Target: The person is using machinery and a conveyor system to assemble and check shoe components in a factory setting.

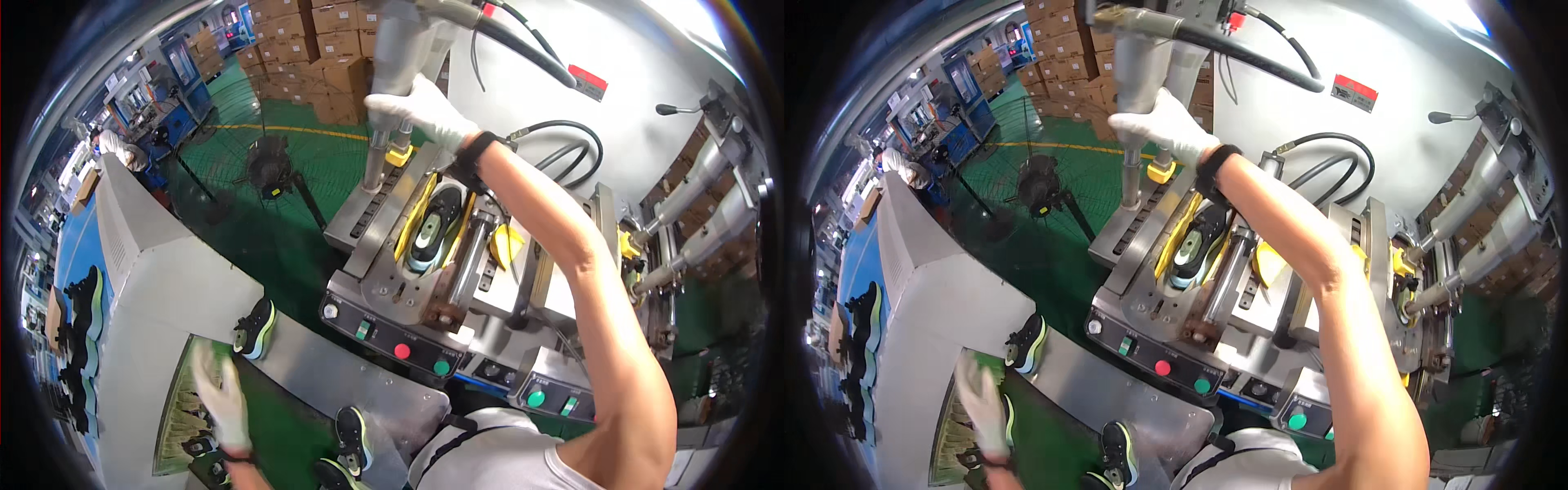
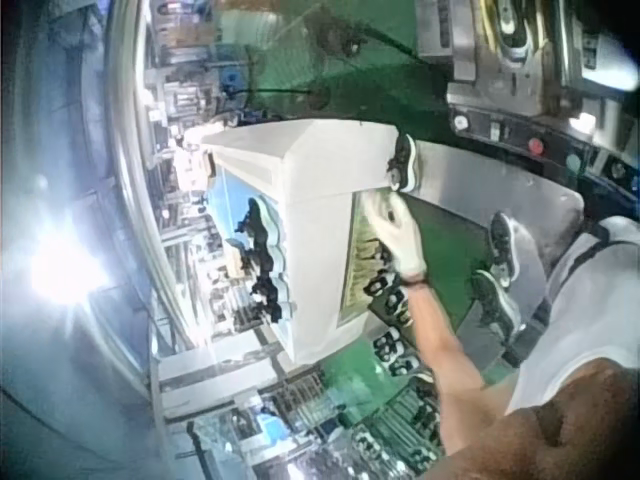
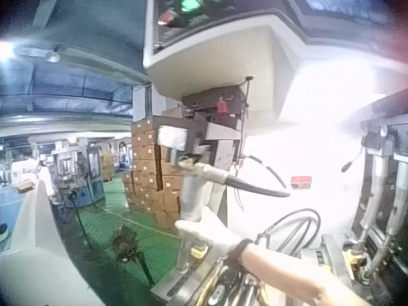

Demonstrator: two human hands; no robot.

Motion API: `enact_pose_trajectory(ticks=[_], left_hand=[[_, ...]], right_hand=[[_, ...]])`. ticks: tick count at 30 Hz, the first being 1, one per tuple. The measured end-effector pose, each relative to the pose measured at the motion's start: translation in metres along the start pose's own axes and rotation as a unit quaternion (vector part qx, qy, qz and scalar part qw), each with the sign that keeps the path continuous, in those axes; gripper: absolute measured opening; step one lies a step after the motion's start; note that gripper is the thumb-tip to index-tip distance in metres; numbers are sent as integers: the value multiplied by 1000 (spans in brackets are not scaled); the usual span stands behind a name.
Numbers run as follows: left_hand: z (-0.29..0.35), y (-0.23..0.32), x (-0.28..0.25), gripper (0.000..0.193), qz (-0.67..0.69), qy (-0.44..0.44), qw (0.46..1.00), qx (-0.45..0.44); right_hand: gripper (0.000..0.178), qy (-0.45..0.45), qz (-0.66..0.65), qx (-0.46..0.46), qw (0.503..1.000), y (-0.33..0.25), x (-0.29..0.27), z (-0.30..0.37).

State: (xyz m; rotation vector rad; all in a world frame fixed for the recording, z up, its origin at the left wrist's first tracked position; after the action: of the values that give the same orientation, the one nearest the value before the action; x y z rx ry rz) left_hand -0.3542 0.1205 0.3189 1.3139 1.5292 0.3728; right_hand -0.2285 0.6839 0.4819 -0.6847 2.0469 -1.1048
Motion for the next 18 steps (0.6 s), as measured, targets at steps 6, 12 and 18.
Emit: enact_pose_trajectory(ticks=[6, 12, 18], left_hand=[[-306, 272, 108, 49, -124, -80, 932, 331], [-368, 425, 277, 50, -714, -7, 570, 406], [-449, 456, 352, 50, -588, 17, 626, 512]], right_hand=[[70, 20, -34, -9, 999, 21, -2, -12], [70, 14, -63, -66, 996, 25, -5, -20], [66, 37, 1, -55, 998, 36, -20, -26]])
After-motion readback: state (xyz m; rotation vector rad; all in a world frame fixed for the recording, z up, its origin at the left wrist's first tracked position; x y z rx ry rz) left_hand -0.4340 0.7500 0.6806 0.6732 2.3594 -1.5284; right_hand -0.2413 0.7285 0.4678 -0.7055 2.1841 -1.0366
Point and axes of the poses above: each hand's wrist, its own z-axis away from the middle knuckle, its own x-axis out of the palm, y = z × x, the point moved 10 cm from there along -z, towards the middle knuckle, and after that the axes turned 1 degree about -x, right-handed, at the moved point
